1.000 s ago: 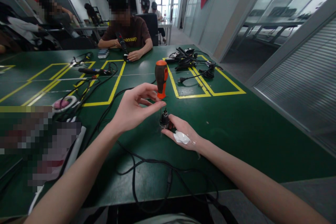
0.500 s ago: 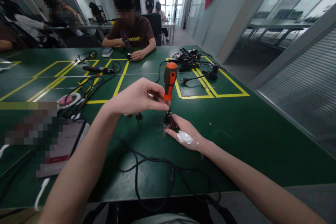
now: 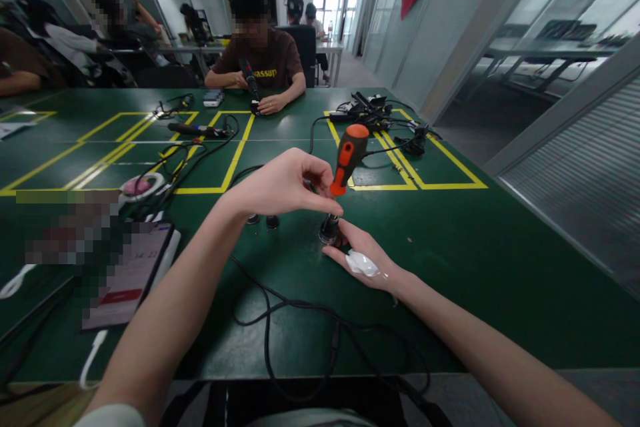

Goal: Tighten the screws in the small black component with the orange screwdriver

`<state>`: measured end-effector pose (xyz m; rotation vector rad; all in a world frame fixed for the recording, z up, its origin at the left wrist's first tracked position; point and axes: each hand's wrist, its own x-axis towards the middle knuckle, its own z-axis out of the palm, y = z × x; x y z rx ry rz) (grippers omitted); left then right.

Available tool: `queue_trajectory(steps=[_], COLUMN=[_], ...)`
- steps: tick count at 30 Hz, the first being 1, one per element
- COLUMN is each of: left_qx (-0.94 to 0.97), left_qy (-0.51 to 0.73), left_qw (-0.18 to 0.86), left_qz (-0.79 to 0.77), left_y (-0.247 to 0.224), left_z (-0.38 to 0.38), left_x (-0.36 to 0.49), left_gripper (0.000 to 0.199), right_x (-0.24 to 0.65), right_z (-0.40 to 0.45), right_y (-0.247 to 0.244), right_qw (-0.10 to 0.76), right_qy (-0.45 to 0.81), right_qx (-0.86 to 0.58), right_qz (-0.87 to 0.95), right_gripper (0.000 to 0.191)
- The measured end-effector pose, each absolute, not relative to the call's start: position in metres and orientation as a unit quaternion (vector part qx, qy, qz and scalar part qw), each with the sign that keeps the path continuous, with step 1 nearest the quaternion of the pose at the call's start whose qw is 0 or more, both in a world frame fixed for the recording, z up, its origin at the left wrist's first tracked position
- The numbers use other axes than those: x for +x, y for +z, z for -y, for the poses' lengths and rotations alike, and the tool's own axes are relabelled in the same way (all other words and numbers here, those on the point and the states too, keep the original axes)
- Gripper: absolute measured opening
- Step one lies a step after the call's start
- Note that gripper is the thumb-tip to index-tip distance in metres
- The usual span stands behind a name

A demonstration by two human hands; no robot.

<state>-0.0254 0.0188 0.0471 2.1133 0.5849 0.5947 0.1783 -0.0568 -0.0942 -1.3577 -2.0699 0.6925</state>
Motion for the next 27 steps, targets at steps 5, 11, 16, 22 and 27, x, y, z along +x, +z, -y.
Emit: queue_trajectory(steps=[5,11,16,22,27], left_qx=[0.825,0.819,0.827,0.831,0.830], left_qy=[0.231,0.232,0.229,0.230,0.222], left_qw=[0.466,0.475,0.466,0.456,0.458], left_qz=[-0.221,-0.223,-0.215,-0.222,-0.230], left_y=[0.0468,0.0466,0.0440,0.0423,0.0428], left_z=[-0.0215,-0.0235,-0.0258,-0.0267,-0.0266], left_x=[-0.0293,-0.0320,-0.0323,-0.0317,-0.0308], left_gripper=[0.011,0.008,0.010,0.018,0.021], right_x=[0.1782,0.1777,0.1769,0.1781,0.1784], right_z=[0.0568,0.0575,0.0581,0.0582,0.0595], right_y=[-0.0927,-0.0911,-0.0894,-0.0913,-0.0872], right_qw=[0.283,0.286,0.285,0.291,0.352], right_qy=[0.260,0.264,0.272,0.277,0.260], right_qx=[-0.499,-0.498,-0.499,-0.497,-0.472], right_qz=[0.777,0.775,0.772,0.769,0.766], right_gripper=[0.020,0.019,0.019,0.021,0.026])
